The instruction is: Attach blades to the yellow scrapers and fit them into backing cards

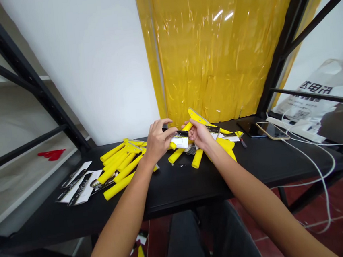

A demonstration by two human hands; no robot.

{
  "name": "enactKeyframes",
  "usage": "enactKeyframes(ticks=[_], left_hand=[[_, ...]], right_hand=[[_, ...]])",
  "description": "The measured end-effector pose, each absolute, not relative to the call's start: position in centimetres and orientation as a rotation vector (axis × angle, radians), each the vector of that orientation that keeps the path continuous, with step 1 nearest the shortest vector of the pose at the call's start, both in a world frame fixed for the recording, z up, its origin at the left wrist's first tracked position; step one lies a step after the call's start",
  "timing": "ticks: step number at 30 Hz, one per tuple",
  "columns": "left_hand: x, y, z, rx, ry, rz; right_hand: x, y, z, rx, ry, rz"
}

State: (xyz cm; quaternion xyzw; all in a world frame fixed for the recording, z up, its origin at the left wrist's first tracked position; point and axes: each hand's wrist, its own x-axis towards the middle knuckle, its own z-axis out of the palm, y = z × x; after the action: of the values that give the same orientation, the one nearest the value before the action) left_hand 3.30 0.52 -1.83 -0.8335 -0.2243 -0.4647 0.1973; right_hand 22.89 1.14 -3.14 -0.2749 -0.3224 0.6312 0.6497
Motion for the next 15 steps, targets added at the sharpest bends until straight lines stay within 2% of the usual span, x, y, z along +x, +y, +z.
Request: enactKeyframes(ticks=[6, 15], left_hand=[[3.6, -0.3, -1.9, -2.319, -0.584, -1.204], [4.0, -0.7, -2.2, -2.335, -0.735, -1.352]], right_hand=[[22.8, 1.6, -3.7, -0.635, -0.676, 1.461], [22.4, 1.6, -4.1, -0.655, -0.781, 1.514]])
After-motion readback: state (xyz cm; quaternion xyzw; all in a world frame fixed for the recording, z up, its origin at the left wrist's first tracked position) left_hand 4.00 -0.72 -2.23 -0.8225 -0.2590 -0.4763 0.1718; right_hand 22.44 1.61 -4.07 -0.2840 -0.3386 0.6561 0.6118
